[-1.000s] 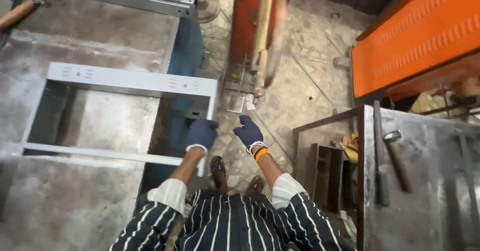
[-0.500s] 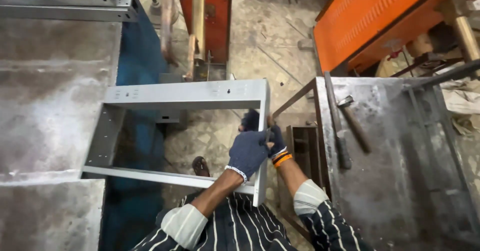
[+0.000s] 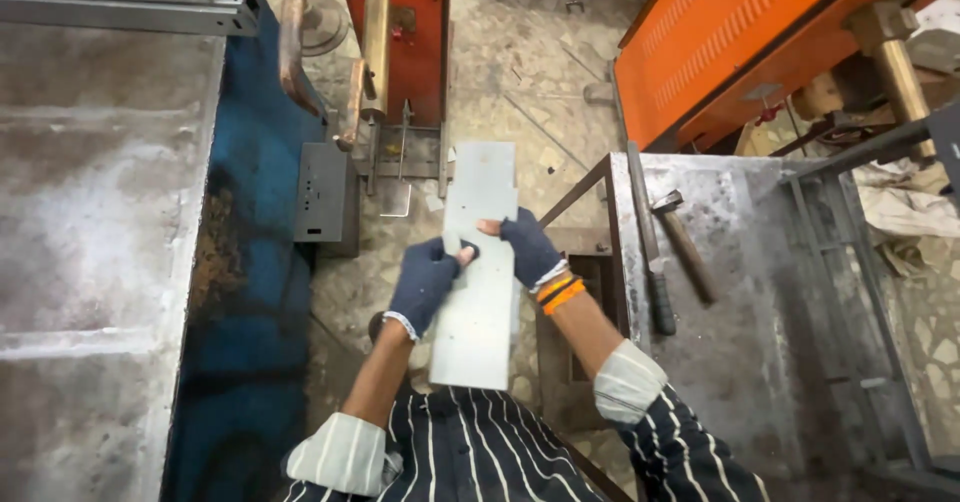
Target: Spot welding metal components together to assemble a frame or casing.
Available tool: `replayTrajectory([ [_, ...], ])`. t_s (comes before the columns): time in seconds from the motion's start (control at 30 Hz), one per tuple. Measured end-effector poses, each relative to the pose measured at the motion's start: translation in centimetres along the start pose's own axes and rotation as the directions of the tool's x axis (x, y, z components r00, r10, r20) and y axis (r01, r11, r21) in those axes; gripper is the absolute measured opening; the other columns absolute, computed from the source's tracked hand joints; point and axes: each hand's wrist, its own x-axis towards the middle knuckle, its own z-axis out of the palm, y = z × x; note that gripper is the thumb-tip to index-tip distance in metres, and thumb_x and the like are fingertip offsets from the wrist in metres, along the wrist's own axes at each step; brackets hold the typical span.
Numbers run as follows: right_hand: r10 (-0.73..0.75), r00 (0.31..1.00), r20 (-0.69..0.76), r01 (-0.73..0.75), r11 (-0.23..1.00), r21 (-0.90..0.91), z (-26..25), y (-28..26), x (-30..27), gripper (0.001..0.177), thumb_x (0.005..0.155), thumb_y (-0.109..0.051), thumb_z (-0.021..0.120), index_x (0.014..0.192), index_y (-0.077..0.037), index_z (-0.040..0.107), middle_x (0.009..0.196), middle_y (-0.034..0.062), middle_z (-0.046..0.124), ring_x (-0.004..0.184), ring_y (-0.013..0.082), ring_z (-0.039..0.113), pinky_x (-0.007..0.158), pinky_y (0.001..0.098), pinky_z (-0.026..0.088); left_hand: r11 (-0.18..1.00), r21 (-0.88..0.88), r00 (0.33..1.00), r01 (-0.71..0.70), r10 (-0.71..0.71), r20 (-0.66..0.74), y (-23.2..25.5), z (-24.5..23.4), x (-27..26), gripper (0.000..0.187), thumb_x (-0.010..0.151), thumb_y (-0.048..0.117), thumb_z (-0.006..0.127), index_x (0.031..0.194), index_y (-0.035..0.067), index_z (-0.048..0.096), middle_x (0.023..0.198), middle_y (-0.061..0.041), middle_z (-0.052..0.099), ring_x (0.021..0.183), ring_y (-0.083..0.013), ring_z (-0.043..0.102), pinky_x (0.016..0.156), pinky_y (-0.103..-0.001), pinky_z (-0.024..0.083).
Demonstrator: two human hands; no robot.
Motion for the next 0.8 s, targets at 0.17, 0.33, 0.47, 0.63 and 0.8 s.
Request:
replayTrajectory([
  [0.17, 0.052, 0.999, 0.008, -0.05, 0.987, -0.153, -2.0, -1.0, -1.1, 0.041, 0.085, -0.012, 0.074, 0.118, 0.01, 0.069, 0.106, 0.0146, 0.074, 0.09, 0.0208, 0.071, 0.081, 0.0327, 0.059, 0.999, -0.005, 0.988, 0.038, -0.037, 0.15, -0.9, 0.5, -1.9, 0.035, 0.092, 0.034, 0.07, 0.099, 0.001, 0.081, 0.08, -0.006, 0.075, 0.067, -0.0115, 0.063, 0.063, -0.029, 0.052],
  [0.33, 0.117, 0.982, 0.151, -0.075, 0.963, -0.258, 0.2, -1.7, -1.7, 0.048, 0.081, -0.019, 0.074, 0.121, 0.006, 0.068, 0.106, 0.0123, 0.075, 0.094, 0.0199, 0.072, 0.083, 0.0319, 0.058, 0.986, 0.155, 0.946, 0.054, -0.1, 0.308, 0.0, -1.9, -5.1, 0.039, 0.094, 0.041, 0.068, 0.095, 0.005, 0.083, 0.074, -0.003, 0.072, 0.065, -0.0103, 0.06, 0.064, -0.027, 0.049],
  [0.47, 0.177, 0.943, 0.282, -0.062, 0.926, -0.373, 3.5, -1.9, -0.5, 0.053, 0.08, -0.022, 0.076, 0.123, 0.008, 0.067, 0.111, 0.0142, 0.076, 0.098, 0.02, 0.071, 0.087, 0.0316, 0.056, 0.991, 0.131, 0.935, 0.036, -0.08, 0.345, -0.9, -5.0, -6.0, 0.041, 0.093, 0.04, 0.069, 0.094, 0.002, 0.083, 0.072, -0.004, 0.067, 0.065, -0.0114, 0.056, 0.063, -0.028, 0.048],
  [0.63, 0.217, 0.899, 0.38, -0.104, 0.949, -0.298, 7.6, -2.4, 2.3, 0.054, 0.083, -0.025, 0.077, 0.125, 0.008, 0.067, 0.109, 0.0137, 0.074, 0.095, 0.0203, 0.07, 0.085, 0.0337, 0.056, 0.998, 0.067, 0.961, 0.012, -0.03, 0.276, 0.9, -8.1, -7.4, 0.039, 0.094, 0.038, 0.067, 0.096, 0.002, 0.081, 0.074, -0.004, 0.07, 0.068, -0.0104, 0.058, 0.064, -0.027, 0.049],
  [0.8, 0.197, 0.9, 0.388, -0.087, 0.955, -0.283, 9.8, -3.6, 5.8, 0.049, 0.086, -0.025, 0.075, 0.125, 0.005, 0.068, 0.11, 0.0102, 0.074, 0.096, 0.0183, 0.07, 0.087, 0.0324, 0.056, 0.997, -0.078, 0.963, 0.003, 0.018, 0.268, 0.5, -9.9, -6.6, 0.036, 0.095, 0.031, 0.066, 0.098, -0.003, 0.078, 0.079, -0.005, 0.072, 0.072, -0.01, 0.063, 0.067, -0.027, 0.052],
])
